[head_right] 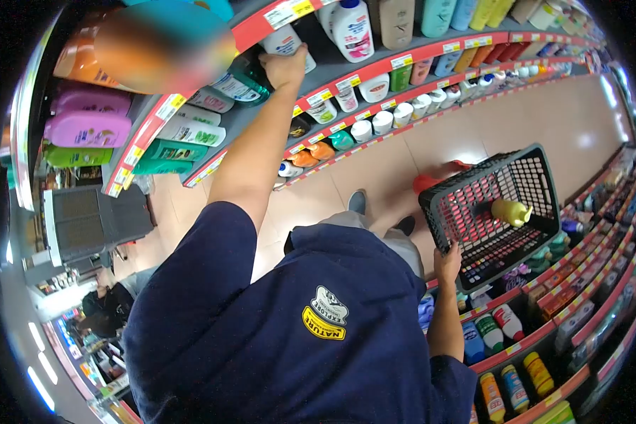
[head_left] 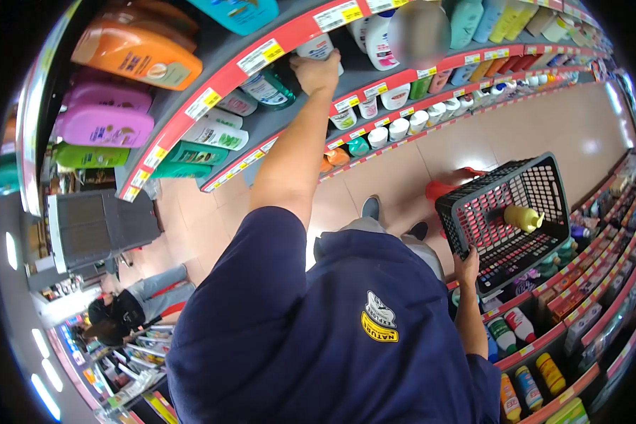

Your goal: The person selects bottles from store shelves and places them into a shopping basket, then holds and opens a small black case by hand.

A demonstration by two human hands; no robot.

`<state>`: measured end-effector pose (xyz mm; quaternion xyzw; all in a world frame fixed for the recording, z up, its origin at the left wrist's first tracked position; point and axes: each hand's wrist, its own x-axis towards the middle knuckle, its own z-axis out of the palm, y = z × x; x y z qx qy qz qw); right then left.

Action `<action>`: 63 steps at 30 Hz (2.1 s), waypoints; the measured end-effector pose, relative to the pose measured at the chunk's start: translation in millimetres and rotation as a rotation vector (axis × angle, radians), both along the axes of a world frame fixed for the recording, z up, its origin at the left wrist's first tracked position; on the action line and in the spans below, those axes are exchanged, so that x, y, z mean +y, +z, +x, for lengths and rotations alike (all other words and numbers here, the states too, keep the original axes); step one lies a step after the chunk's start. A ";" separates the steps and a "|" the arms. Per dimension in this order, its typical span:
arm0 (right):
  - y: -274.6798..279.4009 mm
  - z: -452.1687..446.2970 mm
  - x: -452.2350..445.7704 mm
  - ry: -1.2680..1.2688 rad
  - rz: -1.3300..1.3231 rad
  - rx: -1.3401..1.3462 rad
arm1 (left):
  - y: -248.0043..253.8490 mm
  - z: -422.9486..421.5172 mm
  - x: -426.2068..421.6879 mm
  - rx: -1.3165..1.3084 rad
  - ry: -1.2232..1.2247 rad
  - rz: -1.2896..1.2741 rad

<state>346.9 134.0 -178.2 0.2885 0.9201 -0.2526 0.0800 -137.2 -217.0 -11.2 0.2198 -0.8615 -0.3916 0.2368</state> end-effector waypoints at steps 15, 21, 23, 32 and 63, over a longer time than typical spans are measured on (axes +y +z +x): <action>-7.1 0.5 6.9 0.036 -0.052 -0.033 | -15.5 103.9 -42.2 0.390 -0.069 0.108; -1.5 -5.8 7.6 0.051 -0.059 -0.147 | -13.1 94.3 -110.7 0.223 0.085 0.015; -1.0 -9.8 8.3 0.050 -0.079 -0.181 | -17.1 81.5 -114.5 0.187 0.096 -0.001; -9.0 -4.6 17.4 0.093 -0.077 -0.023 | -33.7 57.2 -114.6 0.022 0.150 0.038; -10.2 -29.7 22.0 0.075 -0.250 -0.120 | -32.2 133.1 -225.1 0.115 0.349 0.082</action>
